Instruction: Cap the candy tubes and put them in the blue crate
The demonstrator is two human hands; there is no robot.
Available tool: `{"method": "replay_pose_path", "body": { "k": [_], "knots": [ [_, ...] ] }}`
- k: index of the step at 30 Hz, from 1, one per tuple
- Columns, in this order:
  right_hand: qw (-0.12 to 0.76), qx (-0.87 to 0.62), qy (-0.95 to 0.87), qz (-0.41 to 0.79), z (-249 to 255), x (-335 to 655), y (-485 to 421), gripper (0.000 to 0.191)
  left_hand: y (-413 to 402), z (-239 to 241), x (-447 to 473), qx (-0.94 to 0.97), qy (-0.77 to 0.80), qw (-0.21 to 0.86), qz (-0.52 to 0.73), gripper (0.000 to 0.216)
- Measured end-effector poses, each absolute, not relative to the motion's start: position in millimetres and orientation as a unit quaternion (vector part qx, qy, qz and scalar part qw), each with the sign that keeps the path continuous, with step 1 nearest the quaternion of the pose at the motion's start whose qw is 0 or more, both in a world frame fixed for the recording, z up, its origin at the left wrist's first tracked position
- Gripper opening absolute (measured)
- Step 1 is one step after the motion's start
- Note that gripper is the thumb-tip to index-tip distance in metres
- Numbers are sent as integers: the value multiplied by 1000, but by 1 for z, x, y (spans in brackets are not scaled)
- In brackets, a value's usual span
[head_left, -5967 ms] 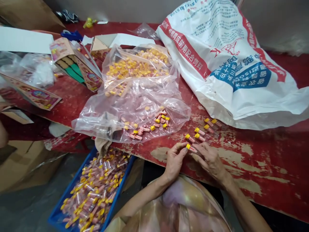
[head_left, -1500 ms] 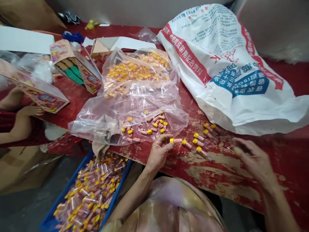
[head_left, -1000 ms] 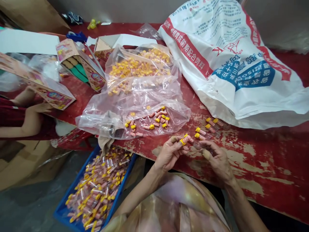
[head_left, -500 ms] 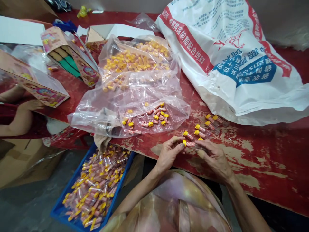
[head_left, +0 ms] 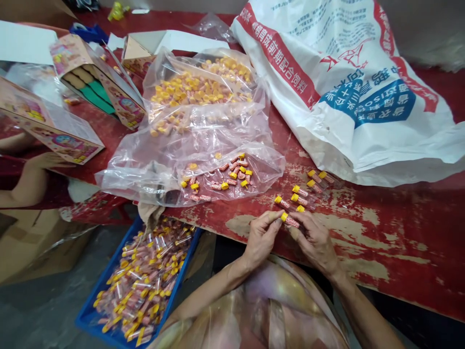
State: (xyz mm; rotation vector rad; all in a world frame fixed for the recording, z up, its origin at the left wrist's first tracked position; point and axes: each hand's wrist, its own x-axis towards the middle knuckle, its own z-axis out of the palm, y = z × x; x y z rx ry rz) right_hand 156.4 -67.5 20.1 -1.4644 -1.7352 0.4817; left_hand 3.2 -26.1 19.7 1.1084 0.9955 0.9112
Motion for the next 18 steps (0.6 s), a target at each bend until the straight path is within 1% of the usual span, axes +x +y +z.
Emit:
{"method": "replay_pose_path", "body": {
  "k": [3,7,10,12,14,15,18],
  "knots": [
    [403,-590,-678,174,19,151,-71,23,-30,19,5,529,413,628,394,27],
    [401,-610,-664,164,14,147,-71,21,-32,13,8,529,410,636,385,30],
    [370,-617,-674,168,16,156,-69,20,-29,8,12,510,395,676,357,30],
    [329,-612,-694,191,22,173,-70,19,-27,5,12,512,386,689,336,28],
    [243,-622,-719,193,30,194,-73,20,-25,2,10,523,403,671,338,26],
    [173,-642,-727,173,34,205,-76,20,-23,1,8,526,422,651,349,26],
    [-88,-709,-694,87,36,232,-82,21,-19,-5,-1,530,485,581,382,25]
  ]
}}
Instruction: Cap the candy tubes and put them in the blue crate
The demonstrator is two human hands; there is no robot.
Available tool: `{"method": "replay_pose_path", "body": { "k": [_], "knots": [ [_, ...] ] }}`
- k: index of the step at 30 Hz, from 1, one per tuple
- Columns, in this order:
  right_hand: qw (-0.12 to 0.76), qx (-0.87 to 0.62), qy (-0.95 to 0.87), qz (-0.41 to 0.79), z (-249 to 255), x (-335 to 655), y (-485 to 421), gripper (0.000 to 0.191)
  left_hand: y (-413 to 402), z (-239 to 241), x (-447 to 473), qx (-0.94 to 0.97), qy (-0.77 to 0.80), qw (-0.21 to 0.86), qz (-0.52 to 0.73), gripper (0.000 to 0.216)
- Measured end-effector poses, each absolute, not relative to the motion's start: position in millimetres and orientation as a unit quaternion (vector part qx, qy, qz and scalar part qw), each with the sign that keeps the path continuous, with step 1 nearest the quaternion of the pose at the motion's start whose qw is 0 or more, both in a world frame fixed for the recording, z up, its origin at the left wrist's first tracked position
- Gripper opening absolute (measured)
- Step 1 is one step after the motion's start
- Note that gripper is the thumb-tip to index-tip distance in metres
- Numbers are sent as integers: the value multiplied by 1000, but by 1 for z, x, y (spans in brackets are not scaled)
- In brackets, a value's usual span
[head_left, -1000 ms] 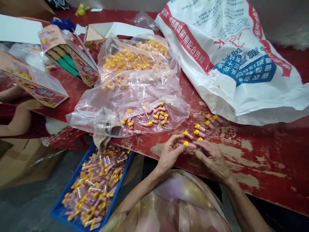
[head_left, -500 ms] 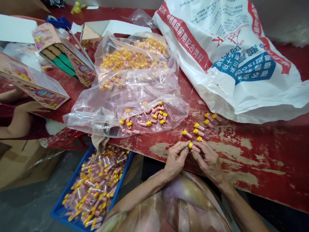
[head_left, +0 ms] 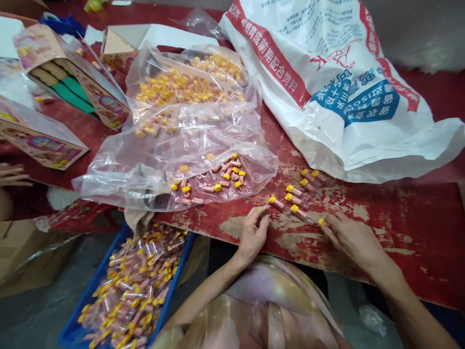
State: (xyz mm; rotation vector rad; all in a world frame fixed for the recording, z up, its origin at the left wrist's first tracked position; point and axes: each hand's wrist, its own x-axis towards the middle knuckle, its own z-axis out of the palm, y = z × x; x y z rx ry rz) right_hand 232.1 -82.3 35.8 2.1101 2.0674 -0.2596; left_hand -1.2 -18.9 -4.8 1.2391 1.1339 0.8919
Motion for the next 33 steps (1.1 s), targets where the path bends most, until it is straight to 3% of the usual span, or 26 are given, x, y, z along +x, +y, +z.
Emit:
{"method": "replay_pose_path", "body": {
  "k": [3,7,11,18,25,28,33],
  "knots": [
    [210,708,668,-88,27,244,-83,17,-15,-11,-10,530,513,539,407,23],
    [223,675,681,-176,16,247,-81,14,-16,-18,-11,543,508,508,434,28],
    [193,679,688,-167,8,251,-87,13,-17,-21,-8,556,508,490,440,33],
    [82,693,711,-88,-2,247,-98,23,-13,-20,-5,556,498,499,440,34],
    [-47,704,696,-133,10,260,-105,35,-16,-20,-14,540,496,513,446,27],
    [-149,730,657,-118,21,244,-118,29,-18,-12,-16,477,491,605,407,22],
    [-339,731,575,-143,29,168,-121,23,-32,5,0,299,348,850,260,40]
  ]
}}
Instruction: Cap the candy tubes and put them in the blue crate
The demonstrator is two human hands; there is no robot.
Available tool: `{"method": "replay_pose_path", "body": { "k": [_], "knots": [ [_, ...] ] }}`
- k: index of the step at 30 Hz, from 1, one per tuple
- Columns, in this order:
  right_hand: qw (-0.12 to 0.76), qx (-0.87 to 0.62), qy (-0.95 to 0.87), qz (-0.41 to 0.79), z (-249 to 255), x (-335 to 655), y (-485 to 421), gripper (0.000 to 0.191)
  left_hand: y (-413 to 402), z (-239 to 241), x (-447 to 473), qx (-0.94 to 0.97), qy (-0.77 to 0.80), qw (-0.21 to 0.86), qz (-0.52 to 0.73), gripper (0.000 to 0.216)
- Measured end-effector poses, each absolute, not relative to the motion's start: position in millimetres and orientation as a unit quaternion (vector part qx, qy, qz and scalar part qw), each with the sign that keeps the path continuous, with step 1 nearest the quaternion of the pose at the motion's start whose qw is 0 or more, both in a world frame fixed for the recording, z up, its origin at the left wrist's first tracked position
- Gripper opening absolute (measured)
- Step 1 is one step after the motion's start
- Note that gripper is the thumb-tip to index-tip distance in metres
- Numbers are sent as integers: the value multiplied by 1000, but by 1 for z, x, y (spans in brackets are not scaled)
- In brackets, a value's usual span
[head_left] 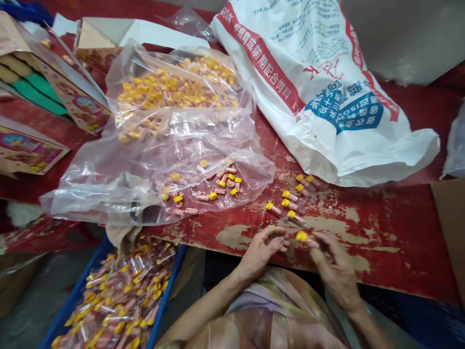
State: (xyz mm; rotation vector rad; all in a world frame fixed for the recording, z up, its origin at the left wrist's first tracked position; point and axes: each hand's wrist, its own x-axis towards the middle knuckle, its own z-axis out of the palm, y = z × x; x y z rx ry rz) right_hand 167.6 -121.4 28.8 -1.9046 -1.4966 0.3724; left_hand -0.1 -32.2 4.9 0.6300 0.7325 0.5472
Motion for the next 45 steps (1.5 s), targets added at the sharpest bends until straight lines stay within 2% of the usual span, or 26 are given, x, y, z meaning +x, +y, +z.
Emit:
{"method": "replay_pose_path", "body": {
  "k": [2,5,7,9,11,16,22,25,33,36,39,43,45],
  "knots": [
    [367,-673,-627,138,26,145,-112,22,-39,7,8,224,316,883,264,40],
    [360,-628,-683,97,16,147,-97,25,-41,4,12,152,350,865,325,33],
    [303,-675,-671,54,5,165,-88,26,-36,1,10,141,377,847,347,31],
    [210,-714,-667,24,-6,186,-83,29,-32,0,8,148,390,836,356,32],
    [150,-711,-687,19,-15,200,-80,29,-30,0,6,159,391,838,346,32],
    [141,-669,-726,76,-3,212,-86,24,-34,3,7,153,384,869,273,31],
    [-141,-683,-711,90,41,224,-74,22,-34,2,9,161,390,867,265,29],
    [-188,-667,-710,129,36,226,-66,22,-34,0,11,168,388,863,277,29],
    [-21,-691,-721,40,8,233,-88,30,-30,1,18,168,384,863,283,35],
    [120,-696,-707,47,14,212,-91,27,-31,7,19,156,381,865,287,39],
    [259,-639,-723,39,25,171,-88,26,-34,11,17,123,368,868,311,45],
    [310,-547,-776,43,32,135,-76,30,-33,13,10,88,392,834,377,35],
    [323,-566,-758,37,28,136,-64,30,-30,13,5,82,405,825,386,30]
  ]
}}
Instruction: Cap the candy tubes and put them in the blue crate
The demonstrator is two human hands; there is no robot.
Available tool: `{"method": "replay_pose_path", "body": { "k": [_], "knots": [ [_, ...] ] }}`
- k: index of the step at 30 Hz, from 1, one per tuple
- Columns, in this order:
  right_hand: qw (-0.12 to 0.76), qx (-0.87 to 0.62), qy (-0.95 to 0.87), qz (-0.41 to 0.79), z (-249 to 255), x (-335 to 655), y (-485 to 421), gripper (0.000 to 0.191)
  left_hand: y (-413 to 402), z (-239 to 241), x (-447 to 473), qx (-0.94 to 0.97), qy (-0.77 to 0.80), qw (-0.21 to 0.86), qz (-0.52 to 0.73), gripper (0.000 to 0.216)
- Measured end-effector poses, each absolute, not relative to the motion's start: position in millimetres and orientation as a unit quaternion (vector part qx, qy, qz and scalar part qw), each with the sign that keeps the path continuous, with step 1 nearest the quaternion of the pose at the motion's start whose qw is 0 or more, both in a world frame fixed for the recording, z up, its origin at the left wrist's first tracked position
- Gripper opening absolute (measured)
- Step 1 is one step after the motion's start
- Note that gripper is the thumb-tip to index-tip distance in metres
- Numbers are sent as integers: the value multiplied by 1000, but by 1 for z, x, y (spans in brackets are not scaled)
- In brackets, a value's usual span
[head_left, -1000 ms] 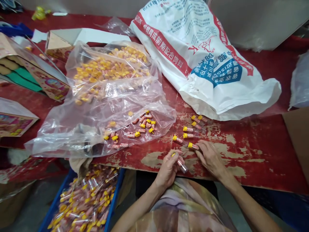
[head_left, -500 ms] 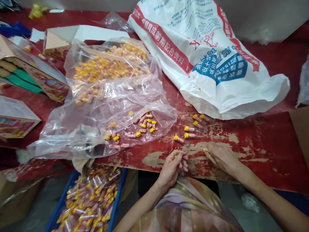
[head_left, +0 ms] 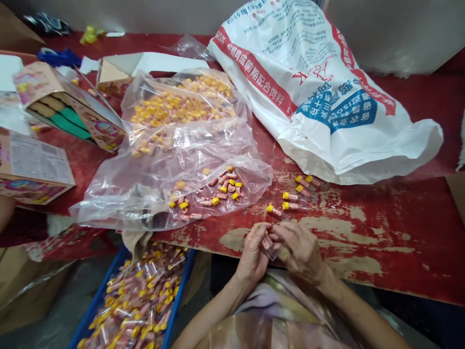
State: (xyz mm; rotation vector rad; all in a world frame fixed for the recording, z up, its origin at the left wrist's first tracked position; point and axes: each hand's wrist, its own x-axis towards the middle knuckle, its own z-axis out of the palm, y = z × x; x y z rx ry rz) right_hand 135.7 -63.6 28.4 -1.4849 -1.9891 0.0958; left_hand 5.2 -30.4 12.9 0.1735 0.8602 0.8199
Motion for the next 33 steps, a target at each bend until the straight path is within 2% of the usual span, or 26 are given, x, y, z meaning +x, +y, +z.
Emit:
{"method": "replay_pose_path", "body": {
  "k": [2,5,7,9,12,14,19,21,24,29,31,33],
  "knots": [
    [262,-627,-734,5,21,141,-49,24,-28,12,0,82,410,826,378,29],
    [99,-681,-724,-52,9,143,-31,14,-28,12,-6,85,415,826,372,30],
    [73,-672,-733,-74,4,140,-28,10,-30,12,-9,78,413,829,369,30],
    [97,-653,-748,-72,4,139,-34,10,-31,11,-11,69,408,834,364,30],
    [114,-630,-769,-5,13,157,-57,16,-30,9,-13,65,396,843,359,29],
    [65,-641,-765,30,23,179,-71,18,-28,8,-12,74,385,848,356,28],
    [-142,-679,-719,54,34,215,-80,23,-25,6,-3,82,360,866,336,29],
    [-175,-667,-719,88,29,215,-75,21,-25,7,0,77,353,874,325,33],
    [-171,-660,-725,101,17,213,-73,20,-24,7,2,73,347,882,310,40],
    [-98,-667,-731,104,5,223,-82,26,-19,4,5,85,347,884,303,38],
    [-33,-679,-724,118,7,223,-84,30,-19,5,8,98,353,878,308,38],
    [82,-687,-712,123,14,210,-84,28,-21,7,9,109,361,871,315,42]
  ]
}}
